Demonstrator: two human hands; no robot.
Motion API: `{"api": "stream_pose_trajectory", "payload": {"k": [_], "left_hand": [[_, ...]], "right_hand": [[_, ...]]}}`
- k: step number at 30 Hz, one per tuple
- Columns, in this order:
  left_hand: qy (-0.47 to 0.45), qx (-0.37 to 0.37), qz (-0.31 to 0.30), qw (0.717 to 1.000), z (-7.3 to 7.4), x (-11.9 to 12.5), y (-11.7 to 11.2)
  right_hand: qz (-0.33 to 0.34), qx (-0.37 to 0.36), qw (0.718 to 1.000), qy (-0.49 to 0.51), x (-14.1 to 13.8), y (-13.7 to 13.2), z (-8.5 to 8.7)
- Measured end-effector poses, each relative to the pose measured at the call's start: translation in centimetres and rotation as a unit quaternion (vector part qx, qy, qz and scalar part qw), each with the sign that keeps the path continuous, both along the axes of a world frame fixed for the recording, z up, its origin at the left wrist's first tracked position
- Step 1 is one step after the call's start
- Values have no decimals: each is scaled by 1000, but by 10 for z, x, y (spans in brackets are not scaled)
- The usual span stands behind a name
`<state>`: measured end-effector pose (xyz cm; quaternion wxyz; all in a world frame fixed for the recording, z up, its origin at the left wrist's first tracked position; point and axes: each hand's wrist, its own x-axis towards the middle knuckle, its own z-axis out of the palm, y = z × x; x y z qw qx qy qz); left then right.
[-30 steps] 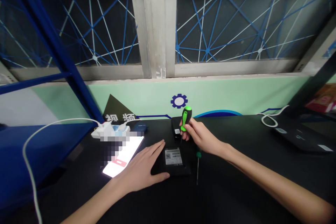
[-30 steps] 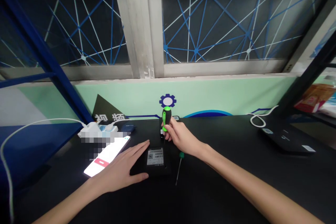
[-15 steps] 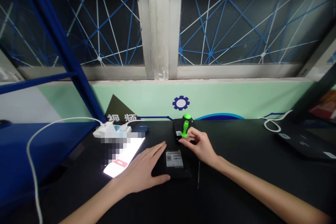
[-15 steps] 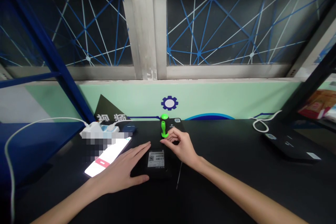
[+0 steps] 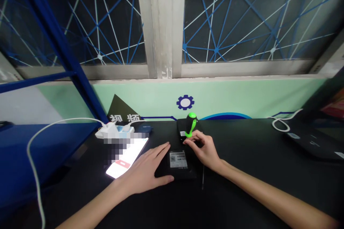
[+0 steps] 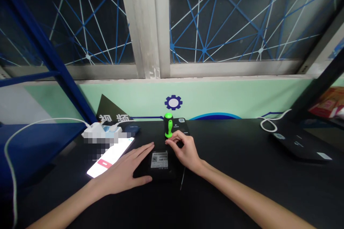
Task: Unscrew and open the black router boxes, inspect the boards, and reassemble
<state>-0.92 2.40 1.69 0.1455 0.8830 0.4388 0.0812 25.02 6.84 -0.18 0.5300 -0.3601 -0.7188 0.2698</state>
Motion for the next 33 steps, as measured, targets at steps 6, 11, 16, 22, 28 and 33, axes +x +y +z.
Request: {"api": "stream_pose_trajectory", "payload": {"k": [6, 11, 16, 22, 28, 33], "left_hand": [[-10, 1, -2, 1000, 0, -1, 0], [-12, 0, -1, 1000, -3, -2, 0], [-19, -1, -7, 1000, -3, -3, 0], [-12, 0, -2, 1000, -2, -3, 1], [-17, 6, -5, 1000, -2, -3, 1], [-18, 10, -5, 1000, -5, -3, 2]], "right_hand": [[14, 14, 1000, -24, 1, -3, 1], [10, 31, 998, -56, 1, -5, 2], [0, 22, 999, -40, -2, -2, -2], [-1, -7, 1000, 2, -1, -2, -5], [13, -9, 1000, -23, 2, -4, -4], [8, 17, 998, -61, 2, -5, -5]]}}
